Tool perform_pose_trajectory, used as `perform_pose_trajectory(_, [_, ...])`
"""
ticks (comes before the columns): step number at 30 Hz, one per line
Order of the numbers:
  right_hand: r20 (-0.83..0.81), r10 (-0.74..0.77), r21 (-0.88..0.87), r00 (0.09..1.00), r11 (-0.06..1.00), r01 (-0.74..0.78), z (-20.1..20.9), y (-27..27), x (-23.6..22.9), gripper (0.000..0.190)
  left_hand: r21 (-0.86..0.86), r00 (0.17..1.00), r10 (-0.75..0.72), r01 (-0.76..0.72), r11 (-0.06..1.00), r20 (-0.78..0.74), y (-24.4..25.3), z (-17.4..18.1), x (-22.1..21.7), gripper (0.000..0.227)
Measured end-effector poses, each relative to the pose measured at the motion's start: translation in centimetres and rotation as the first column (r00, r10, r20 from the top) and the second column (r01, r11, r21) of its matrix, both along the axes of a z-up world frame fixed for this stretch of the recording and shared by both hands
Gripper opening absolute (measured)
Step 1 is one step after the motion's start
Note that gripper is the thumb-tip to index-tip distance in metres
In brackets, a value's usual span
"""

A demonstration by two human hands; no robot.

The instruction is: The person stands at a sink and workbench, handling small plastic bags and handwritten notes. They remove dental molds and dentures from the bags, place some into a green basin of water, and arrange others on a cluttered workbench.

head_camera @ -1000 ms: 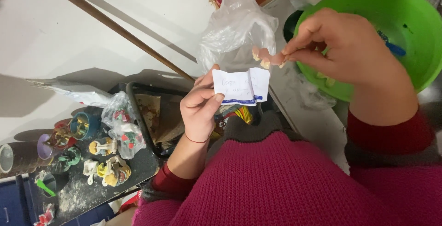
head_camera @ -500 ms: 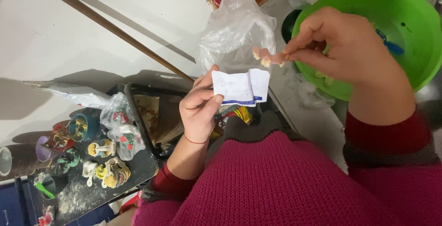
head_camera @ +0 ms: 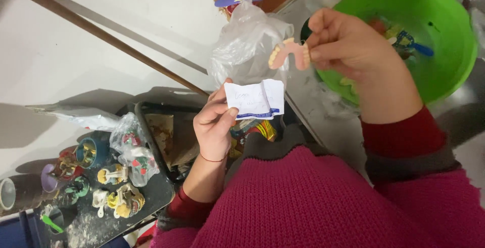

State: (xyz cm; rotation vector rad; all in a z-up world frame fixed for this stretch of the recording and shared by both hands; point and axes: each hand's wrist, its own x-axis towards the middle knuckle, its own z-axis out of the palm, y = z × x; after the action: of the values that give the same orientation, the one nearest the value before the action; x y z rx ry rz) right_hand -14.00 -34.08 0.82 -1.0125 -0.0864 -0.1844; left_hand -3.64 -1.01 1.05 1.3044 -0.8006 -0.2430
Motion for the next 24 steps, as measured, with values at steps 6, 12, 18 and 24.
perform_pose_trajectory(6, [0.010, 0.050, 0.075, 0.999, 0.996, -0.051, 0.06, 0.76, 0.50, 0.036, -0.018, 1.000, 0.014, -0.014, 1.000, 0.000, 0.16, -0.46, 0.11, 0.014])
perform_pose_trajectory(12, [0.007, 0.067, 0.117, 0.998, 0.991, -0.068, 0.11, 0.78, 0.48, 0.037, -0.026, 1.000, 0.014, -0.014, 1.000, 0.009, 0.17, -0.69, 0.23, 0.014])
perform_pose_trajectory(18, [0.001, 0.053, 0.130, 0.999, 0.990, -0.053, 0.14, 0.80, 0.45, 0.036, -0.024, 1.000, 0.001, -0.001, 1.000, 0.005, 0.10, -0.33, 0.06, 0.013])
perform_pose_trajectory(24, [-0.005, 0.057, 0.105, 0.998, 0.993, -0.056, 0.42, 0.90, 0.46, 0.036, -0.023, 1.000, -0.004, 0.004, 1.000, 0.022, 0.21, -0.38, 0.14, 0.012])
